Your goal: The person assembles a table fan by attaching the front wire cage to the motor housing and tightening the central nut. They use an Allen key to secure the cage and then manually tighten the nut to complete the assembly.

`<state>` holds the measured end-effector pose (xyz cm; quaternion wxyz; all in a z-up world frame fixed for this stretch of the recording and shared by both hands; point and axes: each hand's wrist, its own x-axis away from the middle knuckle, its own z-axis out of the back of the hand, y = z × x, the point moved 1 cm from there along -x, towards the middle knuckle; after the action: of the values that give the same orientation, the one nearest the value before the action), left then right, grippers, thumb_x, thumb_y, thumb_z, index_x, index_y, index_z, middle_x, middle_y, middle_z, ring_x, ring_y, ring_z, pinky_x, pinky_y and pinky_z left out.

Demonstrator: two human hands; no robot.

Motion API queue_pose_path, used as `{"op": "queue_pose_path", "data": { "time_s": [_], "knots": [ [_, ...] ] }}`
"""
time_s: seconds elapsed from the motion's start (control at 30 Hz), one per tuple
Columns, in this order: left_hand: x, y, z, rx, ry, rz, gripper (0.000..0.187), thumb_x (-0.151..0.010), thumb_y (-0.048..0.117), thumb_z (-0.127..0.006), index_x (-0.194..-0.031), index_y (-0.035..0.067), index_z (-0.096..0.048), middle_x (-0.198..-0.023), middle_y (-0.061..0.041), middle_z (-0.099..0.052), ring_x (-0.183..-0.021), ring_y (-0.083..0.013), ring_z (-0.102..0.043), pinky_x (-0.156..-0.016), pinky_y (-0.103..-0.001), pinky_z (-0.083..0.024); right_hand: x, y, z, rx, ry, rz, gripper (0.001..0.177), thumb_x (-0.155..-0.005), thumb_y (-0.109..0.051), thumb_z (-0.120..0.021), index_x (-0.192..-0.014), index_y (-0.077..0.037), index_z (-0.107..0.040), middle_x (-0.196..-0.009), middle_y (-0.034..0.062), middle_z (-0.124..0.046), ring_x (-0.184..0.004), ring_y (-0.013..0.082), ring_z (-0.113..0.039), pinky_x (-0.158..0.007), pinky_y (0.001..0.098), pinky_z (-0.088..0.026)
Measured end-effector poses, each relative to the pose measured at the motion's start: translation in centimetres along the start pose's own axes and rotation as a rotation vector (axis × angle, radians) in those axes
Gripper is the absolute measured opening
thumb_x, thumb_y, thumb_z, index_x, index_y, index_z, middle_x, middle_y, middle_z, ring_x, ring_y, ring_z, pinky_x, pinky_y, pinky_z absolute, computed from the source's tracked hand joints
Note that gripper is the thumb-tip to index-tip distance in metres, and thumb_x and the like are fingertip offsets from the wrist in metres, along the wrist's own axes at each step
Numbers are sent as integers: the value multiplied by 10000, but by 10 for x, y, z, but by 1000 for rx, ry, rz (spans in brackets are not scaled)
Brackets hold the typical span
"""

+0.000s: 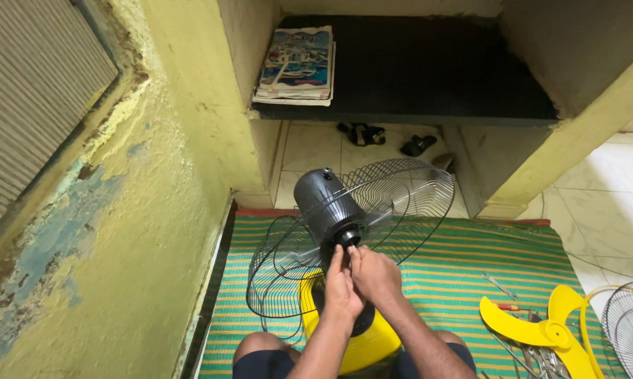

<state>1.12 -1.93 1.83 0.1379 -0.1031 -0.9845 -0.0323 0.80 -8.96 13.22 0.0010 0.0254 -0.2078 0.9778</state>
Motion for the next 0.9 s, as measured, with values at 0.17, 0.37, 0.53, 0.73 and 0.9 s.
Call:
{"op": "queue_pose_path", "data": {
  "time_s": [0.17, 0.37, 0.53, 0.73, 0.9],
  "knots": [
    [6, 3, -20, -39, 13, -31, 371, -1068, 392, -597, -1139, 36, -674, -1084, -92, -713, -1028, -231, -662, -1023, -396, -504, 3, -3, 1, 5, -40, -55, 526, -1026, -488, -360, -959, -127, -737, -941, 198, -757, -899, 434, -708, -822, 557, -545],
    [35, 2, -62, -131, 28, 66, 519, -875, 493, -565, -1014, 7, -682, -1001, -151, -766, -958, -305, -716, -936, -414, -552, 3, 0, -1, -32, 3, -36, 502, -999, -486, -376, -979, -154, -752, -950, 203, -745, -897, 451, -692, -802, 571, -544],
    [11, 4, -49, -147, 73, -77, 421, -1033, 406, -645, -1068, -13, -671, -1000, -150, -720, -958, -269, -658, -955, -399, -532, 1, 2, -4, -13, 8, -1, 503, -1021, -474, -373, -996, -130, -739, -948, 209, -746, -886, 446, -703, -810, 568, -545],
    [41, -3, -48, -50, 23, 97, 555, -963, 527, -454, -1137, 35, -645, -1130, -140, -712, -1081, -315, -658, -1005, -465, -491, 1, 3, -4, -27, 33, -7, 513, -1017, -484, -378, -985, -134, -751, -969, 205, -745, -921, 437, -702, -825, 559, -548],
    [48, -5, -61, -20, -125, 89, 570, -982, 492, -407, -1225, 21, -615, -1295, -163, -682, -1211, -345, -626, -1084, -476, -459, 2, 5, -6, -16, 3, -44, 509, -1010, -495, -378, -1008, -149, -751, -999, 201, -743, -965, 436, -692, -853, 549, -546]
  ]
}}
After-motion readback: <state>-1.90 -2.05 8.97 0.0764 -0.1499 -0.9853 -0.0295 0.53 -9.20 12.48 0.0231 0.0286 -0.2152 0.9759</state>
